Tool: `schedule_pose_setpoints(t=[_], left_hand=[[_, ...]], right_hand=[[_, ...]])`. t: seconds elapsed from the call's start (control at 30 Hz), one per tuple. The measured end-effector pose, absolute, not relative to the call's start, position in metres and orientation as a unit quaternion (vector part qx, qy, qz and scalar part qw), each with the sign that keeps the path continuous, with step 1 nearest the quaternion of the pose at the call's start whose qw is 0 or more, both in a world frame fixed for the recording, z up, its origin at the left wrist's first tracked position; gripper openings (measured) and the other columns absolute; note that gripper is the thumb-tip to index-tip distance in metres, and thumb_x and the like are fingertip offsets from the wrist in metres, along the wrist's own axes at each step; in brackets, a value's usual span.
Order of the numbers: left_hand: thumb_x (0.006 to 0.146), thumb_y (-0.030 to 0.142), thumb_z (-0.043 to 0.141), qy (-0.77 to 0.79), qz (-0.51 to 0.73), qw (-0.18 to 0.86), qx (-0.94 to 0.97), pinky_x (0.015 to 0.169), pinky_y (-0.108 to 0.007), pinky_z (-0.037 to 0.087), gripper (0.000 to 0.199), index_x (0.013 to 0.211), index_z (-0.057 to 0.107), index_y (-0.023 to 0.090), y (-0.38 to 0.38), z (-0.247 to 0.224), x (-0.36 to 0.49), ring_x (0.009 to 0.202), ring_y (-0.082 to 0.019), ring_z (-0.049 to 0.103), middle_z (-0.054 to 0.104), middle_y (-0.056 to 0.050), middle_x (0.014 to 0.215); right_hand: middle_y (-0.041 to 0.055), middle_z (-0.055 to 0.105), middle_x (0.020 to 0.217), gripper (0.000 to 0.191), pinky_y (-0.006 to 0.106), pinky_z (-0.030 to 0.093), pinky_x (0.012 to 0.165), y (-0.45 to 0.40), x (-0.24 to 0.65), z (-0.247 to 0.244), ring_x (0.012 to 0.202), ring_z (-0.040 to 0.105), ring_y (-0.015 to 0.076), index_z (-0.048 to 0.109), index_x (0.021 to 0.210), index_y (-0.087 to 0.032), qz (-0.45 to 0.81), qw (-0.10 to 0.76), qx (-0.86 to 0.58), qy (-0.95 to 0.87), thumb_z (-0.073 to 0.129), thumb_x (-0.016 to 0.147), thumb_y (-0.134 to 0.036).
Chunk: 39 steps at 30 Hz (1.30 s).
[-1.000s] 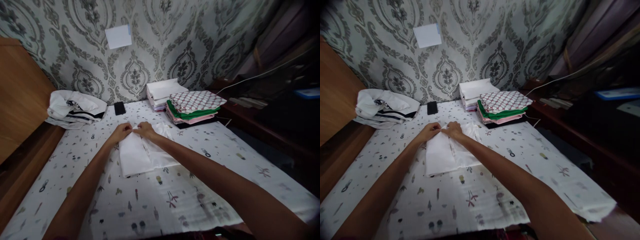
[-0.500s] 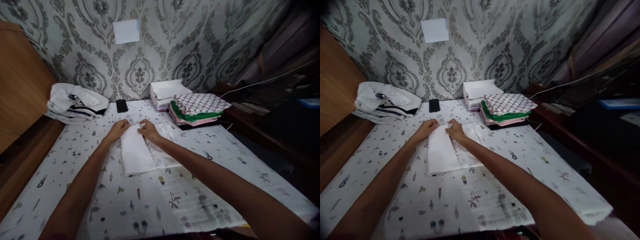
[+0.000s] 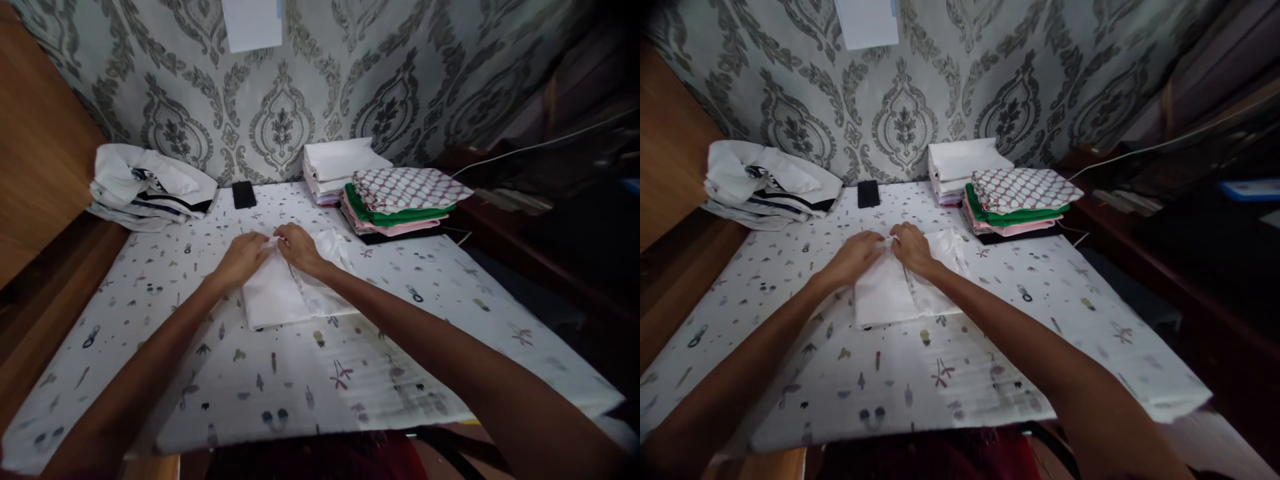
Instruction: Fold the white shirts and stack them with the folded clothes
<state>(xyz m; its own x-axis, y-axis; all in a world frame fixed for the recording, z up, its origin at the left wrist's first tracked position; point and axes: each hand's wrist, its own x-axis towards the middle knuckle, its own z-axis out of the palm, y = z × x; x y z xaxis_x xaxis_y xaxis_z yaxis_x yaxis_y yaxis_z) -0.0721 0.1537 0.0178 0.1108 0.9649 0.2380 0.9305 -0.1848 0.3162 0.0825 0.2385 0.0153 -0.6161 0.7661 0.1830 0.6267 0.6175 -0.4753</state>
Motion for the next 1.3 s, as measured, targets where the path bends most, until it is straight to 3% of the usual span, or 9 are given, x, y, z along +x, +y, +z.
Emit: schedule_pose_setpoints(t=[0.13,0.3,0.5,0.6,0.77,0.9,1.0,1.17,1.3], left_hand=[[0.098,0.055,0.033,0.626,0.153,0.076,0.761,0.117,-0.050,0.028,0.060,0.143,0.042,0.017,0.107,-0.002,-0.034,0.143,-0.031,0.037,0.043,-0.018,0.153],[0.095,0.065,0.030,0.649,0.101,0.043,0.752,0.123,-0.052,0.017,0.076,0.151,0.032,0.013,0.081,-0.026,-0.015,0.151,-0.030,0.019,0.030,-0.020,0.160],[0.098,0.061,0.028,0.654,0.107,0.023,0.749,0.122,-0.050,0.021,0.071,0.150,0.033,0.014,0.079,-0.021,-0.018,0.150,-0.026,0.023,0.035,-0.017,0.158],[0.100,0.057,0.028,0.652,0.118,0.023,0.748,0.122,-0.046,0.022,0.065,0.149,0.035,0.014,0.076,-0.019,-0.019,0.150,-0.023,0.025,0.035,-0.015,0.159],[0.099,0.056,0.034,0.635,0.134,0.033,0.760,0.122,-0.050,0.020,0.063,0.147,0.039,0.015,0.074,-0.021,-0.016,0.149,-0.026,0.027,0.038,-0.017,0.157],[0.096,0.055,0.044,0.649,0.228,0.087,0.721,0.122,-0.051,0.021,0.059,0.141,0.044,0.017,0.074,-0.019,-0.022,0.150,-0.028,0.024,0.033,-0.017,0.159],[0.091,0.047,0.055,0.688,0.379,0.136,0.604,0.119,-0.051,0.026,0.054,0.137,0.046,0.020,0.077,-0.012,-0.036,0.148,-0.030,0.027,0.032,-0.017,0.158],[0.080,0.032,0.070,0.696,0.542,0.347,0.319,0.092,-0.040,0.054,0.044,0.121,0.055,0.021,0.086,0.010,-0.055,0.121,-0.027,0.058,0.057,-0.015,0.133],[0.069,0.025,0.079,0.641,0.527,0.502,0.246,0.061,-0.030,0.056,0.043,0.106,0.061,0.014,0.089,0.021,-0.054,0.082,-0.023,0.069,0.071,-0.013,0.100]], right_hand=[[0.0104,0.064,0.129,0.037,0.035,0.038,0.107,0.234,0.087,-0.002,0.126,0.053,0.0209,0.061,0.126,-0.015,0.190,0.181,-0.276,-0.925,0.038,0.098,-0.017],[0.0142,0.055,0.144,0.039,0.041,0.031,0.115,0.235,0.086,-0.020,0.140,0.041,0.0227,0.058,0.132,-0.011,0.163,0.161,-0.250,-0.941,0.037,0.100,-0.018],[0.0142,0.058,0.138,0.034,0.041,0.037,0.111,0.231,0.098,-0.016,0.134,0.048,0.0235,0.063,0.123,-0.014,0.210,0.238,-0.280,-0.906,0.044,0.095,-0.016],[0.0141,0.064,0.117,0.023,0.042,0.043,0.102,0.211,0.121,-0.009,0.117,0.055,0.0257,0.067,0.104,-0.015,0.182,0.303,-0.295,-0.888,0.047,0.095,-0.021],[0.0086,0.061,0.094,0.010,0.040,0.045,0.086,0.178,0.154,-0.006,0.095,0.055,0.0248,0.063,0.080,-0.018,0.154,0.255,-0.294,-0.908,0.060,0.088,-0.024],[0.0090,0.063,0.094,0.008,0.040,0.047,0.087,0.172,0.155,-0.001,0.096,0.057,0.0243,0.066,0.086,-0.017,0.167,0.232,-0.311,-0.906,0.058,0.089,-0.020],[0.0152,0.062,0.124,0.023,0.043,0.043,0.101,0.173,0.142,0.006,0.120,0.053,0.0262,0.066,0.109,-0.015,0.172,0.257,-0.296,-0.904,0.051,0.093,-0.021],[0.0187,0.036,0.157,0.047,0.048,0.022,0.119,0.175,0.114,0.002,0.148,0.026,0.0272,0.048,0.142,-0.011,0.173,0.188,-0.320,-0.912,0.042,0.099,-0.030],[0.0186,0.033,0.158,0.052,0.050,0.016,0.121,0.179,0.107,-0.008,0.149,0.025,0.0268,0.043,0.146,-0.009,0.187,0.133,-0.349,-0.909,0.039,0.100,-0.032]])
